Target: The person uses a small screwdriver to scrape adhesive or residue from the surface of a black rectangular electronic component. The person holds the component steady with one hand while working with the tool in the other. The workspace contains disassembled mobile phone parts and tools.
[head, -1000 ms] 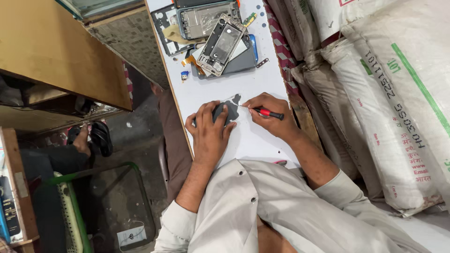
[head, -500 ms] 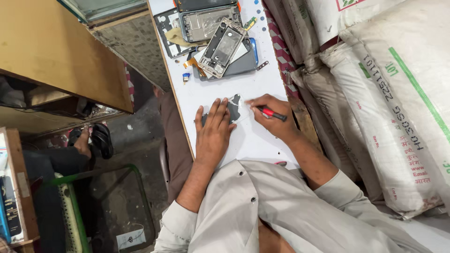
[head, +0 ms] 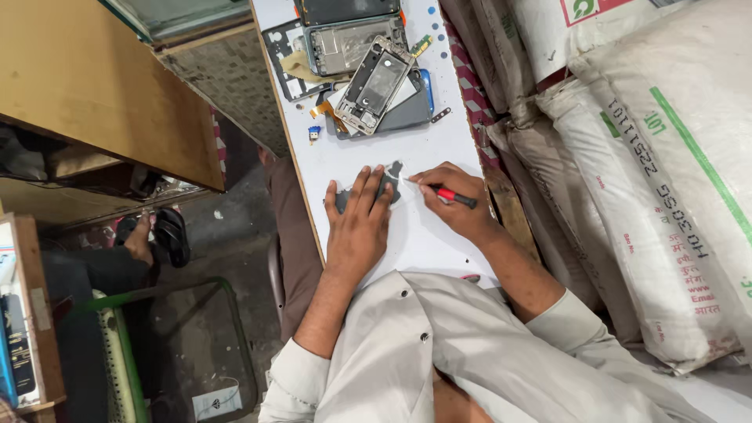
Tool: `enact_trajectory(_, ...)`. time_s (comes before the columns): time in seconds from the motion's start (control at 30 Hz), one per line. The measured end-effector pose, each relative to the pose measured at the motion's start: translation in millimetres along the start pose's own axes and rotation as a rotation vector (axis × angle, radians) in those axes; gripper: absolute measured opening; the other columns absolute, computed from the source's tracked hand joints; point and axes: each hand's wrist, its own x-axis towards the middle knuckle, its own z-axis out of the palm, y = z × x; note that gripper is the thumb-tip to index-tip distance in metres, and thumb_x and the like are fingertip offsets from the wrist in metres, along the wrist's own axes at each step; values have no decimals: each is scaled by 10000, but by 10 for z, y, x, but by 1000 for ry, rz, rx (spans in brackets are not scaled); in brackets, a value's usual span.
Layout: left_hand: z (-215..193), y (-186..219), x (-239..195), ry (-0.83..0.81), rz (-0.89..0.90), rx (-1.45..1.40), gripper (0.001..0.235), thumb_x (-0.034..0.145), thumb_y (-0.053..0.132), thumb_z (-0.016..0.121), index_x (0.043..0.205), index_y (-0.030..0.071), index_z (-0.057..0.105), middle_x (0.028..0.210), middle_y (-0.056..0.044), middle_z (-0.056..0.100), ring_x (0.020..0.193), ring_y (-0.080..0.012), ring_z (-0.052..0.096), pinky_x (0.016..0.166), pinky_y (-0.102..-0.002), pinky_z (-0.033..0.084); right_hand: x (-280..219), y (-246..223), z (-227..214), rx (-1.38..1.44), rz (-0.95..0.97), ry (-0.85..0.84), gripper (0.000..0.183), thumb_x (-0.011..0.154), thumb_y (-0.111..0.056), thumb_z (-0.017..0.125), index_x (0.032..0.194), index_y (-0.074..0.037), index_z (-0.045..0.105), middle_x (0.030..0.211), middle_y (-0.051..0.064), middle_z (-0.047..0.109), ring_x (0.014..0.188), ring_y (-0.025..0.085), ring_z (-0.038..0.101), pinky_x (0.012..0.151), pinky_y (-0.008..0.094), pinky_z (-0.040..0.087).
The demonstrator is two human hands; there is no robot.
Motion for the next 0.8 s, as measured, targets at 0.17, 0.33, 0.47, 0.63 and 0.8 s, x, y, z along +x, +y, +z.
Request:
enact_trajectory(0.17, -38, 24, 0, -19, -22, -85, 381, 869, 296, 756, 1206, 126, 706, 1477, -25, 533, 1448, -231, 406, 1165, -639, 185, -36, 43, 14, 10, 52, 47, 119, 891, 65, 711, 991, 2, 703, 977, 119, 751, 875, 189, 738, 761, 284, 587)
enact_trajectory(0.33, -52, 43, 0, 20, 0, -62, 359, 867, 294, 773, 1184, 138, 705, 1470, 3, 550, 1425, -225, 438, 1161, -611, 212, -26, 36, 7, -42, 40, 61, 116, 889, 65, 702, 985, 2, 691, 991, 120, 754, 881, 179, 757, 758, 275, 609)
enact_trajectory(0.47, -49, 47, -23, 23, 17, -64, 336, 854, 266, 785, 1146, 128, 693, 1472, 14, 559, 1389, -202, 466, 1144, -587, 233, -51, 21, 4, -5, 25, 49, 124, 907, 71, 683, 1015, 11, 677, 1031, 135, 745, 914, 195, 751, 776, 283, 600)
enact_trajectory(0.63, -52, 49, -6, 14, 15, -75, 336, 843, 244, 794, 1134, 118, 683, 1477, 10, 559, 1383, -188, 472, 1132, -556, 254, -57, 81, 10, 48, 43, 59, 107, 924, 62, 685, 1016, 8, 673, 1033, 134, 752, 916, 189, 751, 791, 263, 596)
enact_trajectory(0.8, -58, 41, -11, 5, 4, -89, 359, 832, 239, 798, 1153, 120, 687, 1472, 7, 560, 1381, -190, 470, 1132, -543, 257, -97, 141, 23, 191, 127, 96, 66, 970, 60, 657, 1023, 23, 672, 1048, 118, 753, 934, 133, 725, 823, 248, 583)
